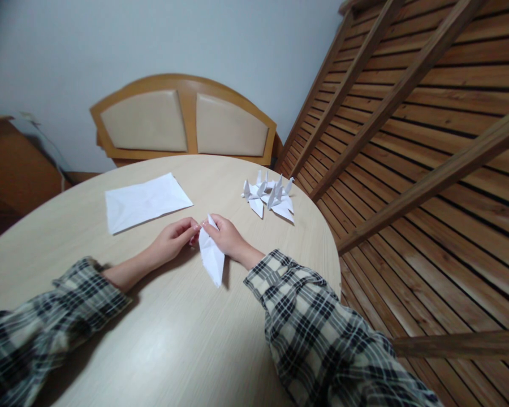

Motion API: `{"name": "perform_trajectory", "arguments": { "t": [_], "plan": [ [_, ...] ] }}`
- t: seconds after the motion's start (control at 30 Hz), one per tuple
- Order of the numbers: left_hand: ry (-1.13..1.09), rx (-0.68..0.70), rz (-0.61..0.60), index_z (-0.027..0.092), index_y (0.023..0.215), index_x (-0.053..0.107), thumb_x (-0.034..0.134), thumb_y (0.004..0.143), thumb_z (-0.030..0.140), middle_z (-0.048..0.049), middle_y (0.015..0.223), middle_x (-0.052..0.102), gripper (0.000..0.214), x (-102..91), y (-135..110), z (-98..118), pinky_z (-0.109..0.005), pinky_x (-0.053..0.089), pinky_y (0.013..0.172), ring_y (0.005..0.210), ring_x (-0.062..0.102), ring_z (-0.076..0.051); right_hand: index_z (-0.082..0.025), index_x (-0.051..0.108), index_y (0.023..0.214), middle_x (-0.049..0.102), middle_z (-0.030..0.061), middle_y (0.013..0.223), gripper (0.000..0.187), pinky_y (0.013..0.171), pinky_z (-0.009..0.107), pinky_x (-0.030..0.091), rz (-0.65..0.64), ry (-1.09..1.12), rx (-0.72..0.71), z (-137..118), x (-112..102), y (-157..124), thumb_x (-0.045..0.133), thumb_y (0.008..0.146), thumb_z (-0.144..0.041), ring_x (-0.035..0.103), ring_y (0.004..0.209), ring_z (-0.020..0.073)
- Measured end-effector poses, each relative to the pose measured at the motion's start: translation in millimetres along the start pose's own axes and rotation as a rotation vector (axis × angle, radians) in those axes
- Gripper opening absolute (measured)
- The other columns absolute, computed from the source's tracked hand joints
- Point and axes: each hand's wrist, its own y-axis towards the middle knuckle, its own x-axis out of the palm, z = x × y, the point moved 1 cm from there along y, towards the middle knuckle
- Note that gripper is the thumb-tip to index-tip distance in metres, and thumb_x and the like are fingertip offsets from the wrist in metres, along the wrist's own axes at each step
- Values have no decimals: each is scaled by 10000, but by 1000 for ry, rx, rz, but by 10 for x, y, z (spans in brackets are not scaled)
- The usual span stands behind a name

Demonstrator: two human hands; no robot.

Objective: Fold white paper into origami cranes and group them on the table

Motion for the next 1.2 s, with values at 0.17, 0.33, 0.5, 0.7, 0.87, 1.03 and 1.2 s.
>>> {"name": "perform_trajectory", "arguments": {
  "t": [0.17,0.33,0.5,0.7,0.87,1.03,1.2],
  "plan": [
    [56,15,10,190,730,528,516,932,418,14,648,527,304,1,4,29,-273,396,601,612,482,-136,-212,494,789,505,-23,730,275,592,264,343,11,-11,-14,15,2,7,567,863,-466,462,669,133],
    [7,1,31,196,728,517,494,951,436,15,633,520,328,9,11,14,-282,402,600,595,484,-136,-214,498,794,482,-35,715,303,591,270,349,64,112,-5,5,12,13,602,841,-495,455,641,126],
    [-54,13,-21,195,697,509,499,950,447,11,624,515,357,20,11,14,-287,415,610,590,498,-134,-227,473,815,469,-51,700,374,568,263,358,159,268,47,0,11,36,647,787,-557,456,612,118],
    [18,-6,-54,174,747,577,592,887,443,15,623,541,304,13,5,59,-273,397,594,583,498,-128,-227,485,809,467,-52,695,437,541,255,353,159,302,68,13,18,53,684,752,-612,444,600,111],
    [-12,1,31,177,748,589,593,891,424,12,609,539,286,-4,7,50,-264,409,562,563,504,-128,-213,543,851,531,-26,744,435,586,266,382,118,286,75,-4,11,36,710,750,-602,482,656,125],
    [9,7,147,181,772,573,565,908,405,16,609,542,262,-27,14,37,-258,412,547,551,505,-129,-195,586,849,570,-10,769,422,619,272,391,75,276,73,-12,1,26,739,735,-571,503,688,131],
    [52,23,195,190,752,547,563,909,402,25,600,530,264,-35,7,60,-258,397,546,550,496,-130,-189,612,838,598,-1,771,369,646,289,416,69,222,64,11,-1,32,734,759,-529,526,695,141]
  ]
}}
